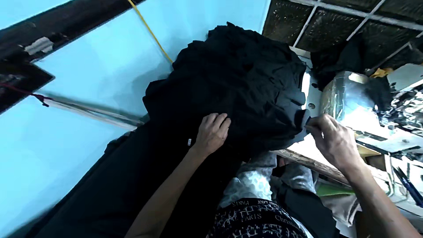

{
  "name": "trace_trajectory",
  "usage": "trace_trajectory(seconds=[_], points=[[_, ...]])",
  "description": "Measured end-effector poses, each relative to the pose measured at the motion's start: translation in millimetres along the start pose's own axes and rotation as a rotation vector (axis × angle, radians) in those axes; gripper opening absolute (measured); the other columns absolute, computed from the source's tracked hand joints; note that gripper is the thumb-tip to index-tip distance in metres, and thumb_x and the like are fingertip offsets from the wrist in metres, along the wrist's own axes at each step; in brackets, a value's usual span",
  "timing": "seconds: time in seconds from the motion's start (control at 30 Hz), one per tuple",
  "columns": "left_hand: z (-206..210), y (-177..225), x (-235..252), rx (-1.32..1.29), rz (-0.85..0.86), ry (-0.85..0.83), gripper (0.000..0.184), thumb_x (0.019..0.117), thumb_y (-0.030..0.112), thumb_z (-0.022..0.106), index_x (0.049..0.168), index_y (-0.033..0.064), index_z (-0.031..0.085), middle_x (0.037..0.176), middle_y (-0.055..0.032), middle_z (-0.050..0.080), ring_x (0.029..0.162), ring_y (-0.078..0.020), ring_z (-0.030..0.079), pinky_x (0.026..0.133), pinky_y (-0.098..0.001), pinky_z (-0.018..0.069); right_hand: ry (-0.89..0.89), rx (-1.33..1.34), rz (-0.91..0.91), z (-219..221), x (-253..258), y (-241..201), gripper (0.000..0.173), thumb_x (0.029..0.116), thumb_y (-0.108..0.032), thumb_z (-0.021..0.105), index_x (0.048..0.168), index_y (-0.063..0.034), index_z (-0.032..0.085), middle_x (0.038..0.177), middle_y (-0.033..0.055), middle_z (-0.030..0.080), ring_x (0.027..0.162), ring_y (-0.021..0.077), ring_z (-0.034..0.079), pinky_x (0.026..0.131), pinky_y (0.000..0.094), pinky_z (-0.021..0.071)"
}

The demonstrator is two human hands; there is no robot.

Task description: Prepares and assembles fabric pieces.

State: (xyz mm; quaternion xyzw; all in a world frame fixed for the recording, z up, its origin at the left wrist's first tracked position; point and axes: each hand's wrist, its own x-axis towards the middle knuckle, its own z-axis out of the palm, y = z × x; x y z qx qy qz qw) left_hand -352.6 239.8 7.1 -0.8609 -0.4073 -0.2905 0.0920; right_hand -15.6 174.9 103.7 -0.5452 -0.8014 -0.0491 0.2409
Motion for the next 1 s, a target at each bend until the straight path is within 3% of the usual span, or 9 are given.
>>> trace_trajectory(seconds=[0.23, 0.43, 0.5, 0.57, 0.7, 0.77, 0.9, 0.97, 1.0], points=[[14, 8, 31, -0.076, 0.111, 0.040, 0.015, 0.0924, 0.001, 0.061, 0.101, -0.0029, 0.073, 0.099, -0.0198, 0.071, 0.096, -0.0381, 0.070, 0.081, -0.0459, 0.0579, -0.112, 0.091, -0.192, 27, 3, -39, 0.028, 0.0950, -0.014, 0.066, 0.120, -0.0018, 0.071, 0.109, 0.0187, 0.069, 0.101, 0.0361, 0.069, 0.087, 0.0493, 0.0579], [1, 8, 45, -0.113, 0.072, -0.115, 0.013, 0.0895, 0.004, 0.070, 0.101, -0.0009, 0.074, 0.097, -0.0184, 0.069, 0.086, -0.0373, 0.069, 0.071, -0.0500, 0.0565, -0.188, 0.104, -0.128, 93, 2, -136, 0.039, 0.0903, -0.005, 0.068, 0.129, -0.0001, 0.068, 0.129, 0.0193, 0.069, 0.071, 0.0311, 0.074, 0.058, 0.0420, 0.0591], [-11, 11, 63, -0.140, 0.027, -0.186, 0.012, 0.0907, 0.000, 0.067, 0.100, -0.0025, 0.074, 0.095, -0.0204, 0.071, 0.076, -0.0390, 0.072, 0.063, -0.0543, 0.0566, -0.365, 0.078, 0.019, 100, 19, -156, 0.046, 0.0945, 0.002, 0.057, 0.140, 0.0015, 0.059, 0.143, 0.0216, 0.059, 0.072, 0.0319, 0.073, 0.060, 0.0426, 0.0579], [-40, 7, 97, -0.221, -0.136, -0.228, 0.022, 0.0983, -0.002, 0.055, 0.111, -0.0063, 0.072, 0.106, -0.0241, 0.073, 0.092, -0.0426, 0.073, 0.079, -0.0612, 0.0565, -0.536, 0.046, 0.105, 101, 39, -165, 0.051, 0.0999, 0.006, 0.045, 0.151, 0.0011, 0.046, 0.156, 0.0214, 0.046, 0.081, 0.0333, 0.073, 0.068, 0.0437, 0.0578], [-125, -7, 177, -0.278, -0.245, 0.062, 0.031, 0.1038, 0.006, 0.043, 0.121, -0.0071, 0.065, 0.099, -0.0234, 0.070, 0.080, -0.0253, 0.070, 0.076, -0.0420, 0.0579, -0.351, -0.040, 0.080, 101, 55, -175, 0.039, 0.0993, 0.005, 0.047, 0.135, 0.0052, 0.061, 0.128, 0.0242, 0.066, 0.080, 0.0350, 0.073, 0.070, 0.0447, 0.0582], [-163, -1, 213, -0.219, -0.214, 0.155, 0.033, 0.1026, 0.008, 0.044, 0.122, -0.0063, 0.066, 0.119, -0.0270, 0.066, 0.101, -0.0295, 0.066, 0.092, -0.0440, 0.0509, -0.007, -0.054, -0.040, 90, 61, -173, 0.021, 0.0921, 0.003, 0.058, 0.105, 0.0049, 0.074, 0.095, 0.0199, 0.073, 0.068, 0.0313, 0.072, 0.062, 0.0417, 0.0589], [-207, 14, 253, -0.152, -0.293, 0.300, 0.025, 0.1018, 0.018, 0.056, 0.094, -0.0038, 0.065, 0.083, -0.0135, 0.059, 0.073, -0.0171, 0.054, 0.070, -0.0390, 0.0458, 0.280, 0.156, -0.220, -7, 74, -146, 0.008, 0.0883, -0.001, 0.067, 0.092, -0.0032, 0.074, 0.080, 0.0118, 0.069, 0.070, 0.0266, 0.071, 0.060, 0.0390, 0.0582], [-211, -31, 254, -0.254, -0.032, 0.376, 0.018, 0.0949, 0.011, 0.062, 0.082, -0.0011, 0.060, 0.073, -0.0020, 0.051, 0.064, -0.0017, 0.047, 0.059, -0.0223, 0.0425, 0.309, 0.129, -0.212, -72, 70, -116, 0.016, 0.0921, 0.000, 0.061, 0.102, -0.0038, 0.074, 0.090, 0.0125, 0.070, 0.080, 0.0264, 0.071, 0.067, 0.0400, 0.0583], [-206, -83, 268, -0.379, 0.316, 0.446, 0.014, 0.0904, 0.011, 0.068, 0.080, 0.0015, 0.065, 0.074, 0.0007, 0.060, 0.065, 0.0032, 0.054, 0.058, -0.0201, 0.0461, 0.350, 0.079, -0.195, -101, 66, -100, 0.018, 0.0952, 0.000, 0.059, 0.106, -0.0029, 0.073, 0.093, 0.0138, 0.071, 0.083, 0.0266, 0.070, 0.070, 0.0406, 0.0577]])
